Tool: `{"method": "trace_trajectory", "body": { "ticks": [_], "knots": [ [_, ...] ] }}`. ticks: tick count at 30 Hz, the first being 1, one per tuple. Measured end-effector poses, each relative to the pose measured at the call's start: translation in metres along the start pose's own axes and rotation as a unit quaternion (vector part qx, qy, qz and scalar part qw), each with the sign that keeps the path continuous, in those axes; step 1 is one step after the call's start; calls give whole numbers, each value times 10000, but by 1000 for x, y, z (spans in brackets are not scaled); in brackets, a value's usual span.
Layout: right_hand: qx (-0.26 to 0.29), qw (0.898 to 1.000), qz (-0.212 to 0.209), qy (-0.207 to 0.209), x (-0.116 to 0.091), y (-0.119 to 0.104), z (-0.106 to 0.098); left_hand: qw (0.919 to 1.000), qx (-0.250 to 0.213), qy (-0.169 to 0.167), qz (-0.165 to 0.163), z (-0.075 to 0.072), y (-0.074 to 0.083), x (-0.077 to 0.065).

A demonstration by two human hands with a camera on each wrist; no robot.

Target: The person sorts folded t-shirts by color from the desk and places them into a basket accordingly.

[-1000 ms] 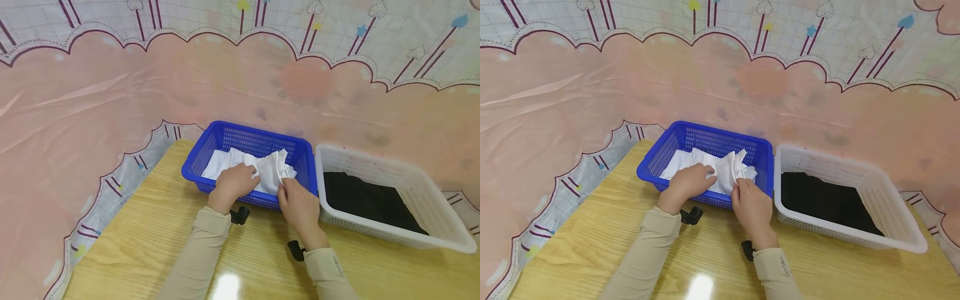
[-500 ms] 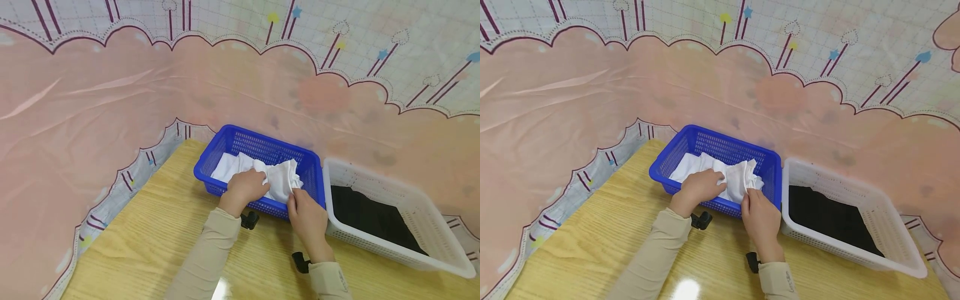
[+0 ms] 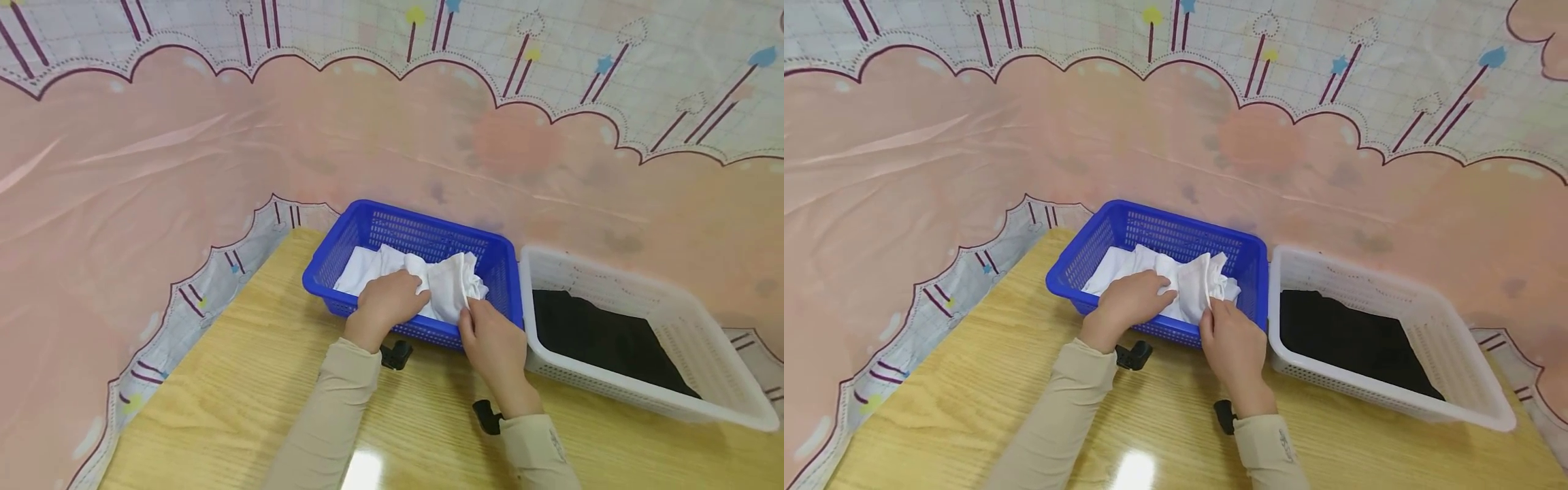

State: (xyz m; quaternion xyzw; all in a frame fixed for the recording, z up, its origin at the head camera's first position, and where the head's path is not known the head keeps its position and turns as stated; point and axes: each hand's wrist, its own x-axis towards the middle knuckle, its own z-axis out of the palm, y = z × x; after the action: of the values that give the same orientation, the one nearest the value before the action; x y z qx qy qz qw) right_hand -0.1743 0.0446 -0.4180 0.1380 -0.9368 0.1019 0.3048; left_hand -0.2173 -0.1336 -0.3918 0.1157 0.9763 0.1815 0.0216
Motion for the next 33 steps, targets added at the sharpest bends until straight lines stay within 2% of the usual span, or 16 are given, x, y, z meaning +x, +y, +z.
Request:
{"method": "trace_trajectory", "body": {
  "ticks": [4, 12, 22, 27, 33],
  "knots": [
    [128, 9999, 75, 29, 1, 1, -1, 9998, -151, 65, -143, 0, 1, -1],
    [378, 9988, 283, 102, 4, 3, 0, 9977, -401, 508, -189, 1, 1, 0],
    [218, 9985, 437, -230, 4, 5, 0, 9991, -130, 337, -236, 1, 5, -1],
    [221, 9989, 360, -177, 4, 6, 1, 9988, -50, 367, -329, 1, 5, -1],
    [243, 9995, 218, 11, 4, 7, 1, 9985, 1, 458, -287, 2, 6, 1]
  ]
}}
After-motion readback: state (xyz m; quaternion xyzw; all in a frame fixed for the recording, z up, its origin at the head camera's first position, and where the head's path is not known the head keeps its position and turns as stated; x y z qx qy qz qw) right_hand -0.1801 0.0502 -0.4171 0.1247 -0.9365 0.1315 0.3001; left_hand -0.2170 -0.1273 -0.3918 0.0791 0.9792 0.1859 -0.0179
